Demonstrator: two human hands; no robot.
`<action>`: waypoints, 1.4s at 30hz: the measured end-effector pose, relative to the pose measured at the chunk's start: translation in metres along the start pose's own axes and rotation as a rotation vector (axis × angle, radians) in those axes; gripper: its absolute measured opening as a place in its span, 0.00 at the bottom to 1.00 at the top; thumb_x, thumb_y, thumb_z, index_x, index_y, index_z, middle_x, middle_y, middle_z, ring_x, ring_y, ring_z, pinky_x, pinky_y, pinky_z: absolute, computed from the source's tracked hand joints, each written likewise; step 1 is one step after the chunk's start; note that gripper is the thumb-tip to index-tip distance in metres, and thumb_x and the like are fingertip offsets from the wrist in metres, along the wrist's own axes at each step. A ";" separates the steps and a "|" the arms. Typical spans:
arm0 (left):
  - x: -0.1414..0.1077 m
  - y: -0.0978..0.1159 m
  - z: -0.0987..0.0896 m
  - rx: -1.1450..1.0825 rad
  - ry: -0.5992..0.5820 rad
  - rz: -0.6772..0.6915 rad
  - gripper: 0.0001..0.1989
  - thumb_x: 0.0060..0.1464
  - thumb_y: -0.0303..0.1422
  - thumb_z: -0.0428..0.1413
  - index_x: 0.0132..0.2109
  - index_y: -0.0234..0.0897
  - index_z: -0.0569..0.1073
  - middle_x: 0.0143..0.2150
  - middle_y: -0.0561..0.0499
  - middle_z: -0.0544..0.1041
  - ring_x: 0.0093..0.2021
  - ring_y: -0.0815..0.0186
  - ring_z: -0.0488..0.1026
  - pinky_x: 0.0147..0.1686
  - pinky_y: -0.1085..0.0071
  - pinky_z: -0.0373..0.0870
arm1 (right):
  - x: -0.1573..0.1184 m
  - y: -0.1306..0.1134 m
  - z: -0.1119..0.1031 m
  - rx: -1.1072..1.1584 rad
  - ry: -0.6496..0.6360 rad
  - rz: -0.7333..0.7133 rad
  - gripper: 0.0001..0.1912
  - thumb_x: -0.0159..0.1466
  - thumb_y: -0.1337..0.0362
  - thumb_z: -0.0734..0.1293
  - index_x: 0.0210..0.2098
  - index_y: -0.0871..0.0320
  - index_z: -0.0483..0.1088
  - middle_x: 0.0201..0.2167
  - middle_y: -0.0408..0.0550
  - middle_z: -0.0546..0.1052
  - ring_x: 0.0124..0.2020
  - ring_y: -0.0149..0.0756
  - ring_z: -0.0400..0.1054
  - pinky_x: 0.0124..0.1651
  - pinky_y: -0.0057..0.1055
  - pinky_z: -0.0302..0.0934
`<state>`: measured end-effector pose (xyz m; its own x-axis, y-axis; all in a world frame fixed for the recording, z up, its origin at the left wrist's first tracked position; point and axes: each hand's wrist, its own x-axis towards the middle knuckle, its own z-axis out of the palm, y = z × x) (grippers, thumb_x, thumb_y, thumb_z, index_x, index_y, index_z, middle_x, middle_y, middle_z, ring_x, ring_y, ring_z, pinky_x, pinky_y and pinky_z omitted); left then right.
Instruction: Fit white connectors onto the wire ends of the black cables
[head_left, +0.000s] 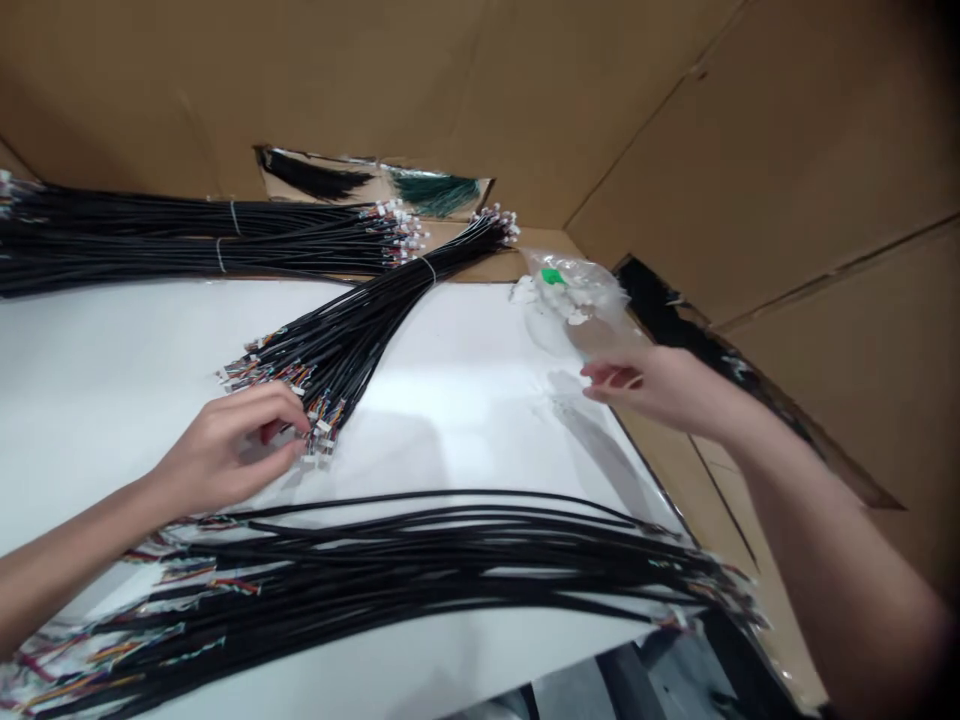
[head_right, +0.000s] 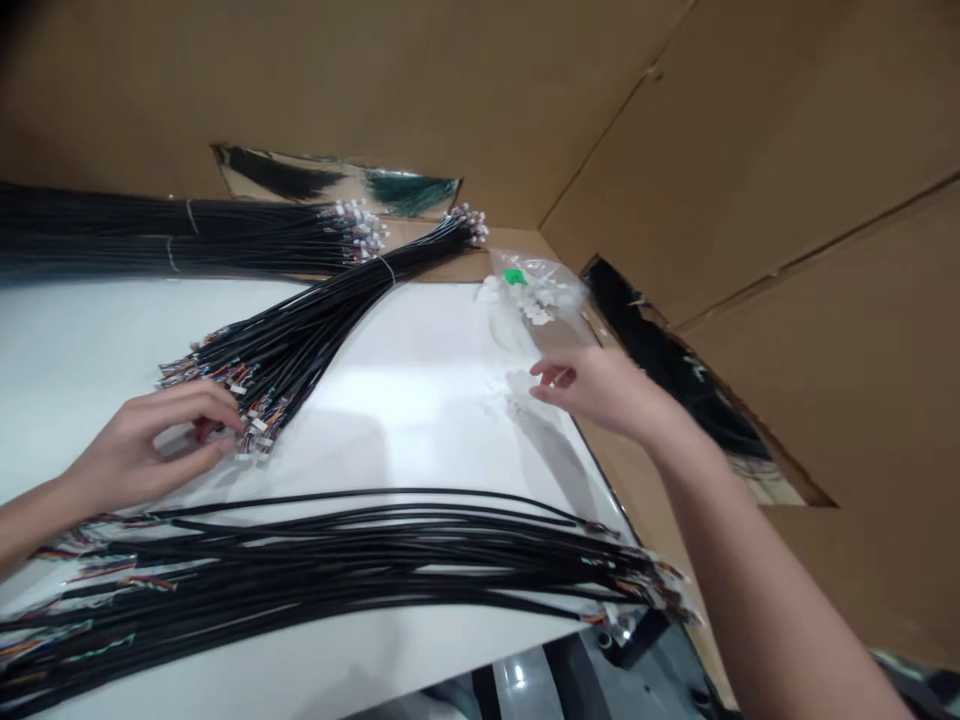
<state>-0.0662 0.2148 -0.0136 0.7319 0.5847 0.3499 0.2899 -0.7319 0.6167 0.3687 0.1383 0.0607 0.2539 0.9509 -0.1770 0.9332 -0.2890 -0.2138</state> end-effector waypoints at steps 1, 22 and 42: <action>0.001 0.002 -0.002 0.017 -0.009 0.012 0.03 0.57 0.25 0.53 0.37 0.33 0.71 0.36 0.49 0.72 0.31 0.69 0.66 0.31 0.73 0.64 | -0.004 0.009 0.009 -0.005 -0.014 0.027 0.09 0.52 0.63 0.71 0.31 0.60 0.76 0.26 0.51 0.78 0.28 0.42 0.72 0.34 0.37 0.63; -0.032 0.083 -0.031 -0.029 0.106 -0.205 0.06 0.56 0.28 0.55 0.31 0.34 0.73 0.28 0.53 0.73 0.27 0.71 0.67 0.30 0.75 0.64 | -0.083 -0.029 0.035 0.124 0.055 -0.197 0.15 0.62 0.54 0.61 0.32 0.57 0.73 0.28 0.50 0.79 0.26 0.39 0.71 0.28 0.33 0.61; -0.038 0.123 0.025 -0.829 -0.315 -0.481 0.10 0.59 0.34 0.54 0.34 0.31 0.72 0.24 0.54 0.69 0.23 0.75 0.65 0.24 0.81 0.63 | -0.155 -0.158 0.093 0.334 0.305 -0.989 0.06 0.67 0.71 0.60 0.42 0.57 0.66 0.30 0.45 0.76 0.29 0.32 0.71 0.32 0.28 0.66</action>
<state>-0.0430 0.0938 0.0313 0.8145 0.5469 -0.1939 0.1651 0.1019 0.9810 0.1584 0.0265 0.0329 -0.4757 0.7536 0.4536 0.6549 0.6478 -0.3893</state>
